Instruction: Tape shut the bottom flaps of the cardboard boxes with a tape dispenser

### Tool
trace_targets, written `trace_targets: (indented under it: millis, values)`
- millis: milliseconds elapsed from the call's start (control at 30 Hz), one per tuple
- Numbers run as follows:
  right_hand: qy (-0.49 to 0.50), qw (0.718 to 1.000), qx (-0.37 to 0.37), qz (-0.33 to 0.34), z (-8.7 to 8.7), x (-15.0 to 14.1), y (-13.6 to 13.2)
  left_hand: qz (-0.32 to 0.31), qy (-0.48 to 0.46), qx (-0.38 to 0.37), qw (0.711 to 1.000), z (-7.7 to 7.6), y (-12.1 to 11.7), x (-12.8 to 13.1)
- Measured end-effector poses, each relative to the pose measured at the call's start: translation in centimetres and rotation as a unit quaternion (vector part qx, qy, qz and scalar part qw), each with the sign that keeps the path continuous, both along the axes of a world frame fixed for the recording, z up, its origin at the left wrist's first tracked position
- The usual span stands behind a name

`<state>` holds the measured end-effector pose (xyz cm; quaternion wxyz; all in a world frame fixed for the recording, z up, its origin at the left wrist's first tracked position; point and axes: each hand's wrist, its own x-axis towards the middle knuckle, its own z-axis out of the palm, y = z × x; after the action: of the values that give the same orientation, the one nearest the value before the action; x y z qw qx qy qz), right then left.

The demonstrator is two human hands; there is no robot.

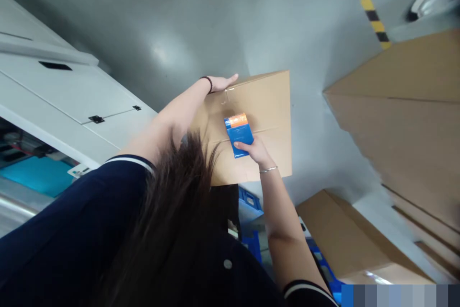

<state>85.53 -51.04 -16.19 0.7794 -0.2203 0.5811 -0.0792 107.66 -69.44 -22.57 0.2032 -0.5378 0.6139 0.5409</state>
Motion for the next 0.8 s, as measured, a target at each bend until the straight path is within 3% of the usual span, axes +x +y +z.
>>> trace_targets:
  millis: [100,200,267,367,467,567,633,700,800]
  values:
    - [-0.016,1.000,0.002,-0.021,0.0,0.5,-0.2,-0.116,0.047,-0.037,0.991,2.6,-0.8,-0.8]
    - [-0.034,0.999,-0.006,-0.029,-0.2,0.9,-0.7,-0.283,0.103,-0.130,0.945,4.8,-0.4,-1.7]
    - [-0.045,0.998,-0.016,-0.034,-0.1,1.1,-0.8,-0.365,0.117,-0.165,0.909,5.4,0.4,-2.2]
    - [-0.026,0.999,-0.020,-0.028,0.5,0.2,1.0,-0.397,0.099,-0.183,0.894,4.9,0.9,-2.2]
    - [0.031,0.999,-0.007,0.028,1.5,-2.7,6.6,-0.425,0.075,-0.217,0.875,4.1,0.7,-1.7]
    - [0.075,0.994,0.021,0.082,2.4,-6.8,15.0,-0.442,0.068,-0.246,0.860,3.9,0.6,-1.4]
    - [0.071,0.993,0.053,0.080,2.5,-9.3,20.4,-0.439,0.075,-0.254,0.858,4.2,0.6,-1.4]
    - [0.057,0.991,0.091,0.075,2.1,-11.3,24.5,-0.434,0.089,-0.254,0.860,4.7,0.3,-1.3]
    - [0.066,0.987,0.102,0.102,0.1,-12.8,27.5,-0.430,0.101,-0.244,0.863,5.4,-0.7,-0.7]
